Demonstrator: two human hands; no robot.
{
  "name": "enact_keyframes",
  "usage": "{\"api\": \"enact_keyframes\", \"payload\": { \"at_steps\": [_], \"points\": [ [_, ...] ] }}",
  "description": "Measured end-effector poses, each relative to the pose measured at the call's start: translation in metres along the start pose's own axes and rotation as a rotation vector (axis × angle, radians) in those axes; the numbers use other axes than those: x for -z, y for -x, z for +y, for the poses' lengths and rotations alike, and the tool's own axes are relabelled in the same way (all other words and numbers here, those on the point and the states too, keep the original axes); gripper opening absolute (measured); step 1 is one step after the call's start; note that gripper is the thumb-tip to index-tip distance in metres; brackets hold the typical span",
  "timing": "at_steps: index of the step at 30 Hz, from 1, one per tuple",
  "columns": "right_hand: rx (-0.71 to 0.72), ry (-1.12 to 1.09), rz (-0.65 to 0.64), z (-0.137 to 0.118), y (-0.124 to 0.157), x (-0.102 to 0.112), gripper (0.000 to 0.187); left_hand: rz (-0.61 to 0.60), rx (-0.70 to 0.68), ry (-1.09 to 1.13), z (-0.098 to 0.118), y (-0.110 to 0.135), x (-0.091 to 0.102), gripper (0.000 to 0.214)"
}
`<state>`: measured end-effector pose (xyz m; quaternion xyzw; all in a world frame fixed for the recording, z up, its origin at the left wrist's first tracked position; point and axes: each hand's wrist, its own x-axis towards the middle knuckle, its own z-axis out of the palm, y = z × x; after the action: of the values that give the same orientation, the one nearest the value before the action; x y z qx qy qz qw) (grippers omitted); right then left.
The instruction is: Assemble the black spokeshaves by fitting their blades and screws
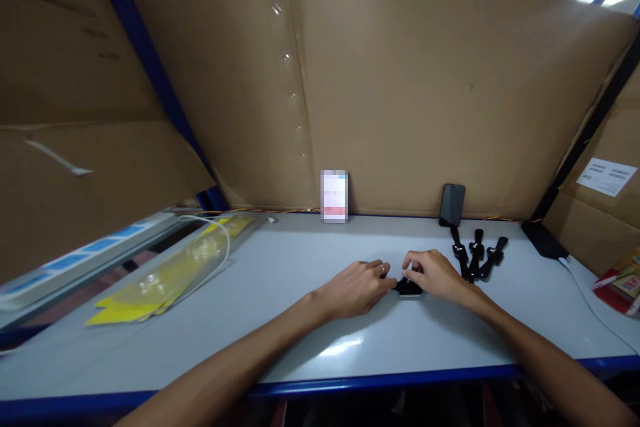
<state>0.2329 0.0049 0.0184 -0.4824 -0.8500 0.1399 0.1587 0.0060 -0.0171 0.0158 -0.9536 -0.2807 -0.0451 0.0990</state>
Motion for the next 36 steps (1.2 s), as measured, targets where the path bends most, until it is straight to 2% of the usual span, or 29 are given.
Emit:
{"api": "enact_keyframes", "payload": {
  "at_steps": [4, 7, 11, 17, 20, 23, 28, 32, 36],
  "points": [
    [-0.008, -0.195, -0.030, 0.008, -0.006, -0.006, 0.012, 0.005, -0.002, 0.015, -0.001, 0.000, -0.001, 0.015],
    [-0.042, -0.092, -0.010, 0.006, -0.004, -0.003, 0.012, 0.010, 0.002, 0.031, -0.001, 0.000, -0.002, 0.016],
    [-0.041, 0.119, -0.005, -0.002, 0.003, 0.006, 0.025, 0.009, 0.002, 0.008, -0.001, 0.000, -0.003, 0.014],
    [0.084, 0.026, -0.061, -0.010, 0.007, 0.009, 0.032, -0.024, 0.006, -0.025, 0.000, -0.001, -0.001, 0.016],
    [0.073, 0.100, -0.028, -0.008, 0.006, 0.009, 0.028, -0.028, 0.010, -0.013, 0.000, -0.001, -0.001, 0.015],
    [0.056, 0.166, -0.004, -0.006, 0.006, 0.009, 0.032, -0.023, 0.008, -0.003, 0.000, 0.000, 0.000, 0.015],
    [0.095, 0.038, -0.061, -0.006, 0.006, 0.008, 0.031, 0.026, -0.003, 0.019, -0.001, 0.000, -0.002, 0.015],
    [0.065, 0.100, -0.021, -0.004, 0.005, 0.009, 0.030, 0.037, -0.005, 0.036, -0.002, 0.000, -0.004, 0.015],
    [0.046, -0.024, -0.030, 0.003, 0.001, 0.013, 0.035, 0.037, -0.008, 0.038, -0.003, 0.001, -0.005, 0.015]
  ]
}}
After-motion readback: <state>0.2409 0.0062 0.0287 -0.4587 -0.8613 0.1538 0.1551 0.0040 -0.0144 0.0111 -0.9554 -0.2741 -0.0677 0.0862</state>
